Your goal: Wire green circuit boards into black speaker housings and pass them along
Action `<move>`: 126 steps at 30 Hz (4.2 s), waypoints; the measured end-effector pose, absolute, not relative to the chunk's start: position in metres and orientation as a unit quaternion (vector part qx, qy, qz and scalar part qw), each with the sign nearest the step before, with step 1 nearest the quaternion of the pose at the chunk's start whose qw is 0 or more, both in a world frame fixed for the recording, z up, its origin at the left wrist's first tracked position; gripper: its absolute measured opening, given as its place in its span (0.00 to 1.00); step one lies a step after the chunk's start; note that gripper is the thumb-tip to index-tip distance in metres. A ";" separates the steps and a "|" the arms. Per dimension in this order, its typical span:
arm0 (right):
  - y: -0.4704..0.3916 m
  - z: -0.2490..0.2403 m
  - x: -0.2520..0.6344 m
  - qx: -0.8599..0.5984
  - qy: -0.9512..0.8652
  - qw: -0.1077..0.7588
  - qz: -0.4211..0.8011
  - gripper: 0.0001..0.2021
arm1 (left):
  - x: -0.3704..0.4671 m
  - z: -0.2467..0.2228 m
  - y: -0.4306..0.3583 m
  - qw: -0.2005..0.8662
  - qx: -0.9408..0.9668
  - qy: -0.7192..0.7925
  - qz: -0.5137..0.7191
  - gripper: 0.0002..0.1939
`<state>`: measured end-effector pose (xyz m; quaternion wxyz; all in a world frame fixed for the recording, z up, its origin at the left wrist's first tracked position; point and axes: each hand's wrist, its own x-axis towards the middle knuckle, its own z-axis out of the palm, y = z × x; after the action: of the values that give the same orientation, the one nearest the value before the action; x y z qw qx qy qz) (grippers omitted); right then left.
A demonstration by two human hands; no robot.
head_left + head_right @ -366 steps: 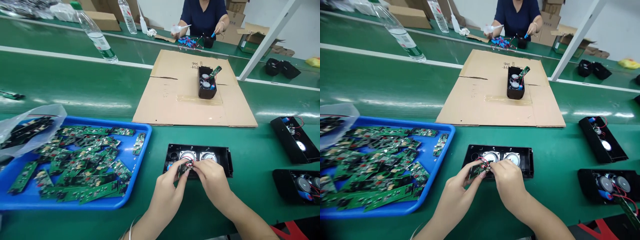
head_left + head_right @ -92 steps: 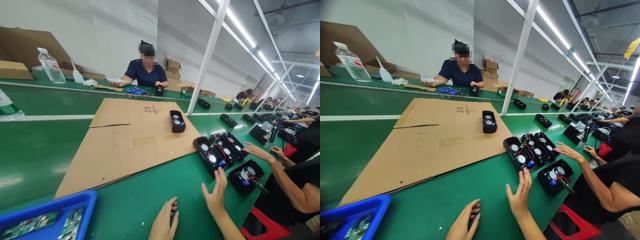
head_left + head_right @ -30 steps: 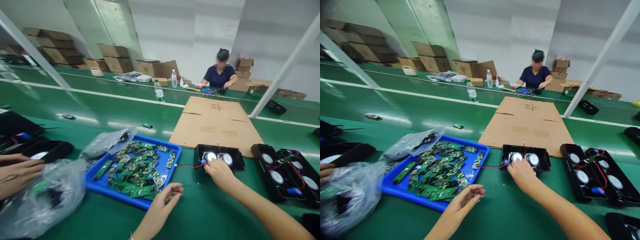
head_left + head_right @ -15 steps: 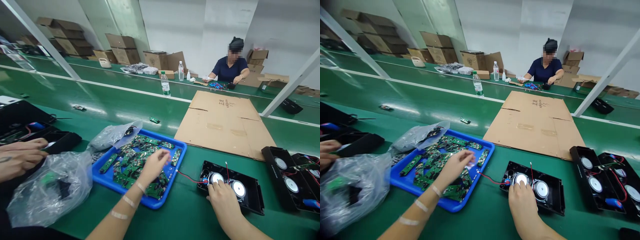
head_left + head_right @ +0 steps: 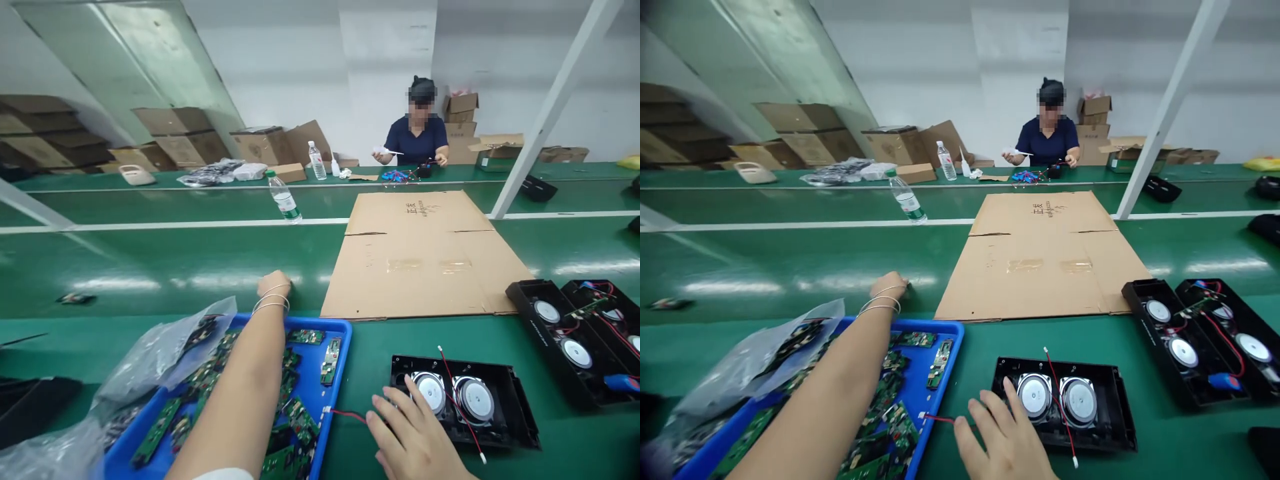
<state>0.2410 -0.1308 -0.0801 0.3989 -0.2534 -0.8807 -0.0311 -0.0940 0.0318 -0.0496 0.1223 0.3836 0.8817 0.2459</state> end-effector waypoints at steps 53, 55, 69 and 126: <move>-0.127 -0.038 0.252 -0.233 -0.871 0.423 0.088 0.08 | 0.142 -0.038 -0.199 0.434 0.298 0.621 0.581 0.22; -0.127 -0.039 0.251 -0.227 -0.872 0.428 0.069 0.07 | 0.142 -0.032 -0.198 0.424 0.308 0.620 0.584 0.20; -0.127 -0.046 0.253 -0.198 -0.889 0.412 0.017 0.06 | 0.146 -0.052 -0.199 0.500 0.228 0.547 0.632 0.20; -0.100 -0.060 0.340 -0.298 -0.903 0.289 0.109 0.11 | 0.188 -0.051 -0.169 0.315 0.526 0.654 0.443 0.15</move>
<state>0.3395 -0.0996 -0.0602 0.2888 -0.2977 -0.9034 0.1086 0.1882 -0.1693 -0.0507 0.3155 0.5257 0.6542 0.4429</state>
